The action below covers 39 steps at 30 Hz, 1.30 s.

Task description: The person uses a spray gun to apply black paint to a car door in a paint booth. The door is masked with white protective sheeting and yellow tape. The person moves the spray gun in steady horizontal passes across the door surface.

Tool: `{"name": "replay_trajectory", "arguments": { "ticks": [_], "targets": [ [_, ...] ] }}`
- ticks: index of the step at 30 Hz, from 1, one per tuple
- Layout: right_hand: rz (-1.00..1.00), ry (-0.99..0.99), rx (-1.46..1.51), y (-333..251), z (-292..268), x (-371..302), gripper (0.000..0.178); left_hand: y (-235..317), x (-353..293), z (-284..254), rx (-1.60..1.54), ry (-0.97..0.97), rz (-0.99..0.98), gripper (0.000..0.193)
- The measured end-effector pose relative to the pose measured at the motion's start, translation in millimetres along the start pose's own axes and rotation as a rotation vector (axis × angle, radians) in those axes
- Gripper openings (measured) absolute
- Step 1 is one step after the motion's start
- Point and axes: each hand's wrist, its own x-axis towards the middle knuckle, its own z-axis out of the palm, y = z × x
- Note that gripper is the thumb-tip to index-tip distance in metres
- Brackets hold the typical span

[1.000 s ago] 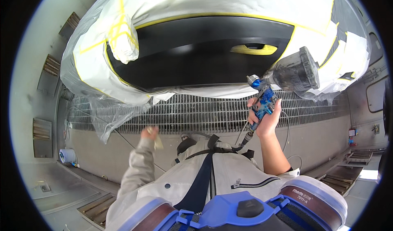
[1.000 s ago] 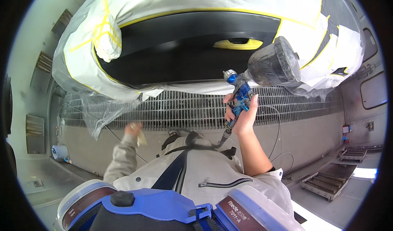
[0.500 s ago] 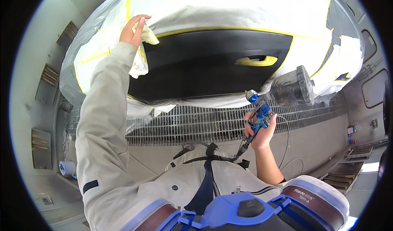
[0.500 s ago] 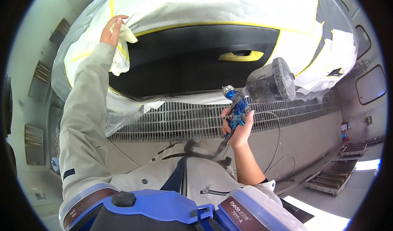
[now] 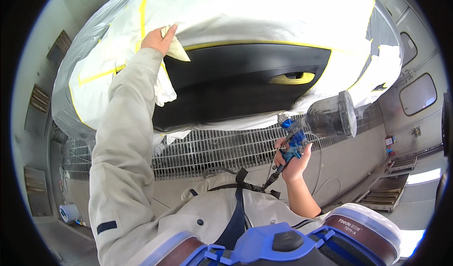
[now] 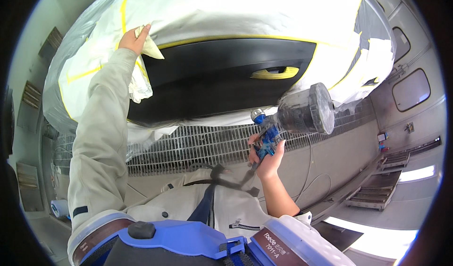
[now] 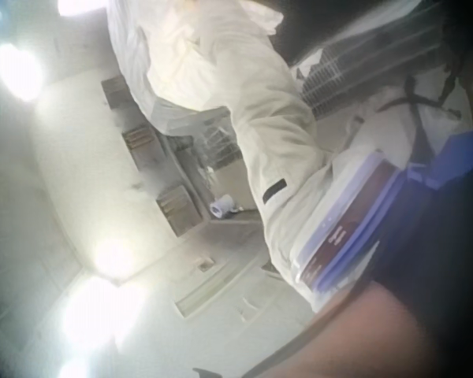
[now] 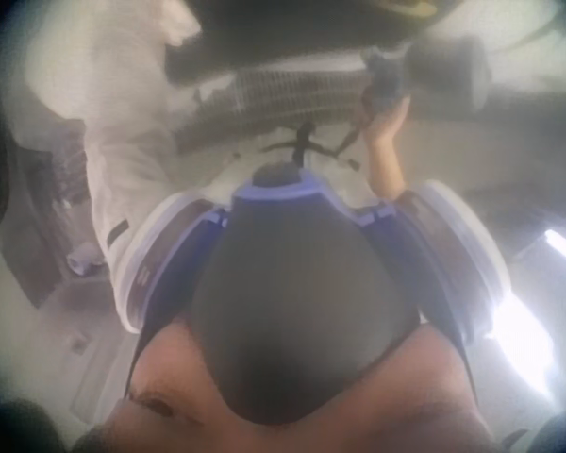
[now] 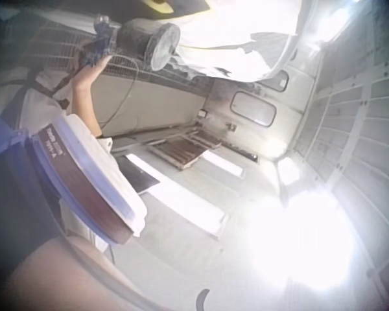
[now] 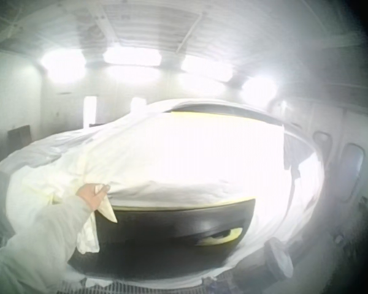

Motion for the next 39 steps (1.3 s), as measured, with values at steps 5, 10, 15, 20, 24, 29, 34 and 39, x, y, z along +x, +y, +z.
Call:
{"name": "replay_trajectory", "arguments": {
  "ticks": [5,10,15,20,24,29,34,39],
  "targets": [
    [0.038,0.028,0.017,21,23,6,0.079,13,-10,-4,0.079,-0.028,0.048,0.066],
    [0.043,0.013,0.008,30,41,7,0.088,20,-8,-10,0.114,-0.065,0.044,0.068],
    [0.068,0.027,0.002,28,45,9,0.091,22,-9,-11,0.108,-0.054,0.027,0.067],
    [0.041,-0.080,-0.027,12,29,26,0.087,7,-8,-2,0.147,0.072,0.062,0.067],
    [0.035,-0.125,0.029,-3,9,39,0.089,-12,1,1,0.058,0.070,0.097,0.068],
    [0.038,-0.110,0.008,-16,-9,60,0.073,-33,11,2,-0.079,0.041,0.074,0.058],
    [0.100,-0.166,-0.134,-24,-26,72,0.075,-59,20,7,-0.154,0.074,0.046,0.054],
    [0.059,-0.185,-0.129,-35,-47,59,0.072,-66,25,8,-0.116,0.043,0.040,0.054]
  ]
}}
